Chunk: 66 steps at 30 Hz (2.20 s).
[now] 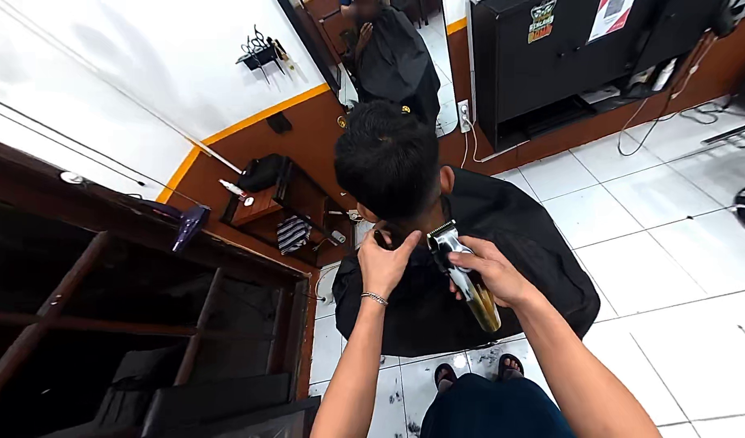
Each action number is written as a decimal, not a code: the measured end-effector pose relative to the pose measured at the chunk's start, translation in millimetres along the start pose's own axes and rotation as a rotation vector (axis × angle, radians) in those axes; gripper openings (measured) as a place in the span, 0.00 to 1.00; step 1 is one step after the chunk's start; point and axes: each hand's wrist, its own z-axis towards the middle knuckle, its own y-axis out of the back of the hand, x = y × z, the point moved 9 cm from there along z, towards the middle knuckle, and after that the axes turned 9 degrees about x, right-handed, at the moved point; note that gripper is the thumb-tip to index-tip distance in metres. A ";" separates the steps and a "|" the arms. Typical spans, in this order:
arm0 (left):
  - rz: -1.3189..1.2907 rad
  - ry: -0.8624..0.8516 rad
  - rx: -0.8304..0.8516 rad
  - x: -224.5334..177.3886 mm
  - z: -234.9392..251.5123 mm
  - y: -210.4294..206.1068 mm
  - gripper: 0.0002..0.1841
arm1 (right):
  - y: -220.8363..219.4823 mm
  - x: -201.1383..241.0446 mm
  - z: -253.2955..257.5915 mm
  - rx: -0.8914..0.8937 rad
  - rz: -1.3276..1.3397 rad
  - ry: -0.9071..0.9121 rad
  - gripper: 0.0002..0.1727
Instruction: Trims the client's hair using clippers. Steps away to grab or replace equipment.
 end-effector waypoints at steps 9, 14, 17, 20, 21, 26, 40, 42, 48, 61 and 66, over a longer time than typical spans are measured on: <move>-0.033 0.082 0.038 10.7 15.4 -21.1 0.21 | -3.0 9.5 31.9 -0.007 -0.144 -0.083 0.17; -0.130 0.030 0.068 14.8 19.3 -24.4 0.22 | -0.8 16.2 36.9 -0.020 -0.136 -0.120 0.19; -0.166 -0.016 0.099 15.7 21.5 -26.1 0.19 | -1.4 14.8 40.5 0.003 -0.105 -0.175 0.20; -0.173 -0.041 0.122 16.2 21.7 -26.8 0.17 | -5.0 15.8 41.3 0.013 -0.139 -0.188 0.21; -0.182 -0.047 0.128 15.6 21.3 -27.2 0.17 | -5.4 16.1 39.9 -0.007 -0.151 -0.185 0.21; -0.211 -0.085 0.122 13.5 22.8 -28.2 0.16 | -1.6 20.5 42.9 -0.032 -0.220 -0.138 0.20; -0.244 -0.121 0.138 11.9 25.5 -29.5 0.14 | 3.5 19.1 45.8 -0.069 -0.253 -0.130 0.19; -0.237 -0.108 0.136 12.6 26.4 -29.9 0.15 | 7.0 19.9 47.1 -0.087 -0.237 -0.126 0.18; -0.242 -0.112 0.142 12.1 26.8 -29.5 0.15 | 4.4 19.3 46.9 -0.065 -0.241 -0.140 0.19; -0.231 -0.134 0.147 10.5 30.9 -30.6 0.15 | 3.2 39.2 50.0 -0.150 -0.361 -0.002 0.17; -0.222 -0.122 0.165 12.3 31.8 -30.2 0.16 | -4.8 43.9 34.0 -0.068 -0.719 0.016 0.21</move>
